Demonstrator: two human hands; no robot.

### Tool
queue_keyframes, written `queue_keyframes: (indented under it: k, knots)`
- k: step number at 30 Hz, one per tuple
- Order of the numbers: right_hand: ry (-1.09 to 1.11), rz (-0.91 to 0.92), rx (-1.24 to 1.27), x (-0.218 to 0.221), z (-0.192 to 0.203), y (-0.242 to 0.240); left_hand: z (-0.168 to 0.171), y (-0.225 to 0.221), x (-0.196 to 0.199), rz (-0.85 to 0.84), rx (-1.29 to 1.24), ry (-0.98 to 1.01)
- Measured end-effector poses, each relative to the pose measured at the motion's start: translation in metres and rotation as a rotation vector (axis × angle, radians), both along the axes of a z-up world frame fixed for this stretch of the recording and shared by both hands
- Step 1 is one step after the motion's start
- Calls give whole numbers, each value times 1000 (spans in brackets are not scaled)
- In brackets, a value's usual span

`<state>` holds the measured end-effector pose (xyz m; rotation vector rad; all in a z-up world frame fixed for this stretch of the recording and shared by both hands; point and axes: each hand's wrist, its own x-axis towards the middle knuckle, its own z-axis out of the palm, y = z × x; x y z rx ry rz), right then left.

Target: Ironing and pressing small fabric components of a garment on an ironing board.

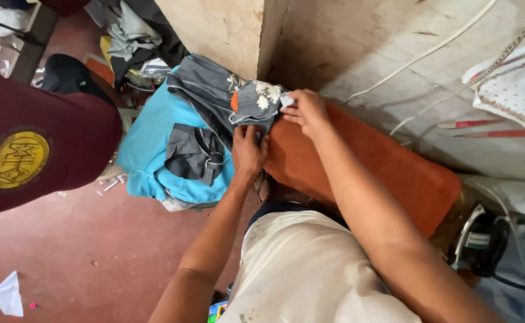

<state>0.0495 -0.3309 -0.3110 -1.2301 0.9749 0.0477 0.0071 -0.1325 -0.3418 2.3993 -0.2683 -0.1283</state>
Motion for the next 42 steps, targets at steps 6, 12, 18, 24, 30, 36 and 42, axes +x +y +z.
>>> queue_keyframes:
  k: [6,12,18,24,30,36,42]
  knots:
    - [-147,-48,382,-12,16,-9,21,0,4,-19,-26,-16]
    - [-49,202,-264,-58,4,28,30,6,20,-29,12,-56]
    - [55,583,-204,-90,-23,102,16,9,44,-109,106,-345]
    - [225,799,-149,-101,-4,122,9,5,86,-509,248,-538]
    - [-86,648,-385,-86,-60,142,1,1,110,-736,213,-494]
    - [-451,645,-470,-94,-59,141,-9,7,116,-813,124,-432]
    - [-284,256,-142,-82,-42,107,8,2,108,-768,88,-279]
